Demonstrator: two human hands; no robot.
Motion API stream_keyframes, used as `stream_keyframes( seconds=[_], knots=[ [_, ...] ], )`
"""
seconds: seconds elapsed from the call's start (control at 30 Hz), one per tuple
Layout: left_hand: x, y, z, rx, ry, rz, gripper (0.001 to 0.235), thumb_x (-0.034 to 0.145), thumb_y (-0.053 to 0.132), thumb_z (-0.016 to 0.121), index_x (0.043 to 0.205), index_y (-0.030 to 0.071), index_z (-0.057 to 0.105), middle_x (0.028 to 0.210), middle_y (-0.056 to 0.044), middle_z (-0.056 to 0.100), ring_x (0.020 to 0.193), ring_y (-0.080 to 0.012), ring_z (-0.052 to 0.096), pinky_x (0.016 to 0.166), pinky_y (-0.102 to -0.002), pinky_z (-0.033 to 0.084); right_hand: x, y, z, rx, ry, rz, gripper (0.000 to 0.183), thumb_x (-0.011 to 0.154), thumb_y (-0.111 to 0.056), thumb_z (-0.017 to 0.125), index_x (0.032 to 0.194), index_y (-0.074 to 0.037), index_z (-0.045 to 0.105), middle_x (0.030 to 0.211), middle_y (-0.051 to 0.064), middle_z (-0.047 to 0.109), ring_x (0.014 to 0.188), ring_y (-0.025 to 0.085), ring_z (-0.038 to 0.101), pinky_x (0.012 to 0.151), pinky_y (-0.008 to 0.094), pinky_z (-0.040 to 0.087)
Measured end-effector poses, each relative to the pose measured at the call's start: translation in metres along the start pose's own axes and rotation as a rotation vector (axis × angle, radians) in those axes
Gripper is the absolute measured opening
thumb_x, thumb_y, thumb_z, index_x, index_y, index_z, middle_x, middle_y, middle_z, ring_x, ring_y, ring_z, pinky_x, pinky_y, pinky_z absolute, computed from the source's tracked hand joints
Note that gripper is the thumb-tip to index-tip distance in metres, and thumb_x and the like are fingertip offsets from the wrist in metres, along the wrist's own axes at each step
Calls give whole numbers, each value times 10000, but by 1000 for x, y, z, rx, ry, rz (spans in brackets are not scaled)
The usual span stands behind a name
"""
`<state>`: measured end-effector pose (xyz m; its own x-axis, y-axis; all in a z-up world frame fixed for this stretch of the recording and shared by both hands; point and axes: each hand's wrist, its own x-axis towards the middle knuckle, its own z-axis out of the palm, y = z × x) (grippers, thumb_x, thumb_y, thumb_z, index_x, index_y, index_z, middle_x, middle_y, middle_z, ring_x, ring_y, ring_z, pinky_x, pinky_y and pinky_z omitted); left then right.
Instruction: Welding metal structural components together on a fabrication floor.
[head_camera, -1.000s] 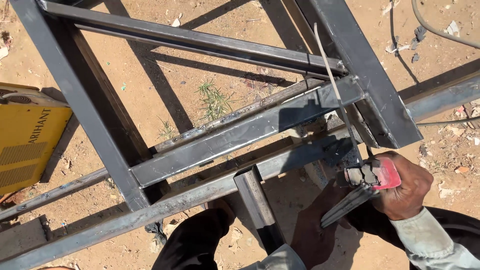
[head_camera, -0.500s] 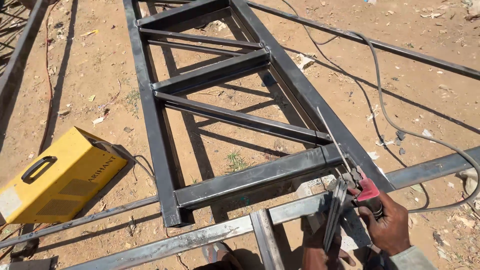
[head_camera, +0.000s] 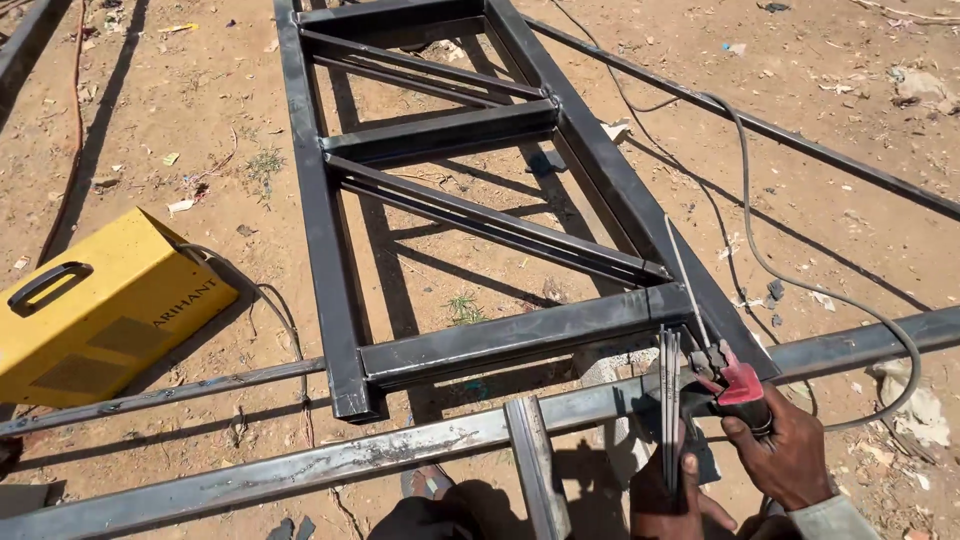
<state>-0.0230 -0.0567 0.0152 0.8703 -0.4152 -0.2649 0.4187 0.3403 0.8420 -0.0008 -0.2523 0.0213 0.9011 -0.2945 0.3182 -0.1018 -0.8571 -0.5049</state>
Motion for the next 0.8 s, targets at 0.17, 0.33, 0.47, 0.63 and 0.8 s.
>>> stream_keyframes(
  seconds=[0.17,0.33,0.47,0.63,0.8],
  knots=[
    [11,-54,-15,-10,12,25,420,1150,369,552,1275,-32,539,810,-72,570,680,-174,632,605,-339,584,-13,15,18,105,-32,-80,557,894,-518,663,1200,-52,650,808,129,678,730,300,675,639,411,511],
    [-21,-26,-12,179,6,-191,434,1210,329,478,1009,-54,518,696,-82,438,700,-166,717,589,-324,565,-27,13,12,100,-125,-37,488,861,-446,732,1131,-50,640,758,123,632,660,278,630,579,382,479],
    [-27,-22,7,4,27,-103,300,1142,265,474,1180,-19,565,910,-12,558,713,-127,625,638,-339,597,-25,17,-7,95,-214,-59,460,773,-311,803,1109,-37,650,759,121,671,631,279,663,581,411,496],
    [-19,-31,2,16,-2,-15,402,1150,233,519,1435,-50,544,846,-60,491,709,-131,536,633,-359,573,-20,24,-9,5,-246,-51,487,756,-319,869,1040,-13,618,748,144,653,647,306,659,611,434,515],
    [-14,-14,-7,99,-38,-58,627,1121,380,471,1592,-33,451,804,-61,547,646,-128,650,573,-327,558,-13,2,-6,235,-178,1,410,784,-270,816,1077,-29,658,815,139,708,705,293,707,626,406,539]
  ],
)
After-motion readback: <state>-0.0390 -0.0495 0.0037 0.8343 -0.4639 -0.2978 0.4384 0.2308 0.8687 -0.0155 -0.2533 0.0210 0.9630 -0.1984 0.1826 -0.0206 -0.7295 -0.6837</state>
